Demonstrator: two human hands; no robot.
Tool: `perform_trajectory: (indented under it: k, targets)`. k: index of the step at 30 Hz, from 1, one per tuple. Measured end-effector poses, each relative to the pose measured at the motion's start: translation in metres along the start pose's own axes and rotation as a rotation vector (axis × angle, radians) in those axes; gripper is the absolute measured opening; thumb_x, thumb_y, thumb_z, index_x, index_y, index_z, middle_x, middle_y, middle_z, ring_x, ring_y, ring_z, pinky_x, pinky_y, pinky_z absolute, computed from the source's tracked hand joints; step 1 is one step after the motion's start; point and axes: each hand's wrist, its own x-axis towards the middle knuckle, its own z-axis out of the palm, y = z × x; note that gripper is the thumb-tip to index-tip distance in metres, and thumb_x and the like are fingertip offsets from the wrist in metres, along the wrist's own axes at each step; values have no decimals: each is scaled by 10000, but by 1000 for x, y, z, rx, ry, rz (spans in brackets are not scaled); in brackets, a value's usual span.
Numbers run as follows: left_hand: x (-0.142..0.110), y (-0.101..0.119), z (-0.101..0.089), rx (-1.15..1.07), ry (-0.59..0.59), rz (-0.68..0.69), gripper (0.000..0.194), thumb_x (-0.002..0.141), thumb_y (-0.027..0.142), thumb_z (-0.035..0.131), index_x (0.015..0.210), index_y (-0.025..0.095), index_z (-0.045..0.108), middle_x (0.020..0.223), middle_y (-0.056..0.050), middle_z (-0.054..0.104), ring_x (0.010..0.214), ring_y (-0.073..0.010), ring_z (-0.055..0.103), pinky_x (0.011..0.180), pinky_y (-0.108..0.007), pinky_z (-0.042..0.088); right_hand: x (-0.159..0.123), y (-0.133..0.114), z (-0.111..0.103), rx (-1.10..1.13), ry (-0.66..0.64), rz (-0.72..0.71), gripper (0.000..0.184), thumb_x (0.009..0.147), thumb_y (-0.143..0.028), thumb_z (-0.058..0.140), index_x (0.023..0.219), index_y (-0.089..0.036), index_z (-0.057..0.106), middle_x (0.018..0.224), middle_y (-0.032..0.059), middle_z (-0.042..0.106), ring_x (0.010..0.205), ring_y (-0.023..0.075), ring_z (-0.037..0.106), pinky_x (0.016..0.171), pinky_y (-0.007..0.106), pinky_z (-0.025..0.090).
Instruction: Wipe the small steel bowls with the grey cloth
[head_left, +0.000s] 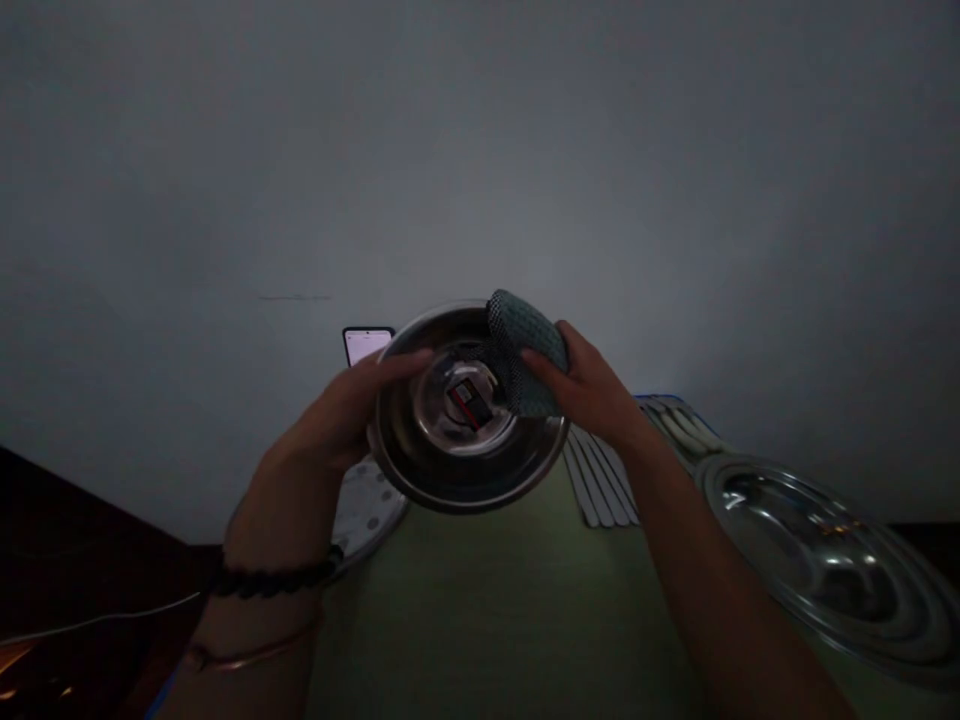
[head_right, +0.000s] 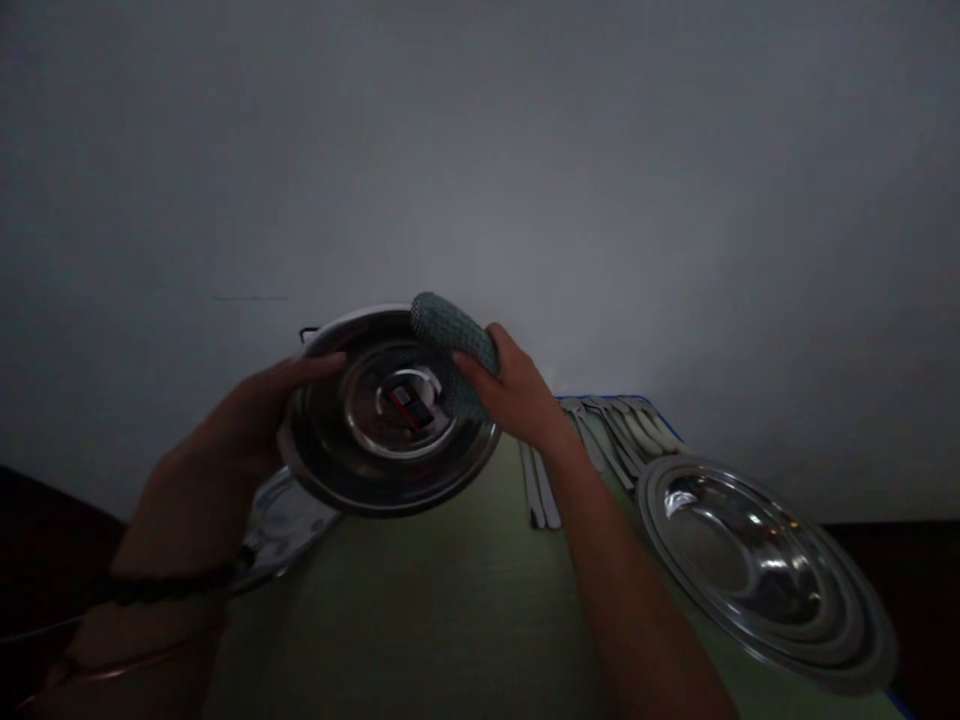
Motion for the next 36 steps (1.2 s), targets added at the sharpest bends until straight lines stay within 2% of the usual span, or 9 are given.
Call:
perform_trajectory:
  k: [3,7,12,17,21,25,28,32,36]
  targets:
    - [1,-8,2,52,-83,-188,282,690,408,720,684,128,691,537,-53,668,382,-111,562,355,-189,441,-3,-4,-1,-168,102,-13,309,835,-488,544,760,-243,372,622,-44,446,574,131,426,545,276,307]
    - [6,-18,5,62,-81,-18,316,739,448,684,860,158,716,658,-61,716,546,-169,656,513,-251,536,-5,-1,14,-228,259,64,339,833,-534,525,760,-249,355,600,-53,413,538,129,388,554,287,268]
    - [12,-25,9,189,92,154,348,757,458,666,974,188,705,856,-57,739,887,-234,682,723,-290,553,-4,9,32,-43,282,215,340,841,-575,462,818,-256,346,685,-19,509,641,176,502,592,294,333]
    - [17,-29,29,40,462,288,292,766,458,657,974,253,663,905,9,709,948,-188,644,824,-283,530,-5,5,44,149,340,418,346,864,-595,354,838,-250,367,784,54,577,761,227,565,654,337,399]
    - [13,-28,44,-30,544,329,337,803,420,621,1106,276,592,1163,3,646,1149,-199,567,970,-312,473,-3,3,45,211,256,446,301,852,-547,387,845,-247,410,855,77,604,839,238,583,720,370,433]
    - [0,-11,43,-30,189,209,432,721,289,701,1135,290,581,1193,-14,652,1139,-249,584,855,-322,537,2,11,18,143,206,312,293,816,-527,448,845,-236,438,900,78,595,879,243,571,765,384,432]
    - [-7,1,29,-31,-2,119,350,717,279,675,1061,225,643,1003,-39,725,889,-237,673,658,-293,566,2,12,-6,101,208,173,301,839,-531,458,826,-231,442,839,42,565,815,210,546,738,364,427]
    - [-10,3,15,-8,-2,-2,246,684,312,710,864,145,714,675,-54,723,548,-159,644,501,-232,531,-4,0,-21,49,23,-39,295,870,-523,475,805,-241,419,688,-25,475,657,153,472,595,301,386]
    - [-12,4,18,-3,-63,-60,314,647,232,748,947,145,719,708,-57,738,547,-157,658,495,-221,530,-8,-14,-20,-29,4,-107,302,872,-514,491,766,-247,397,627,-46,428,589,130,428,547,283,344]
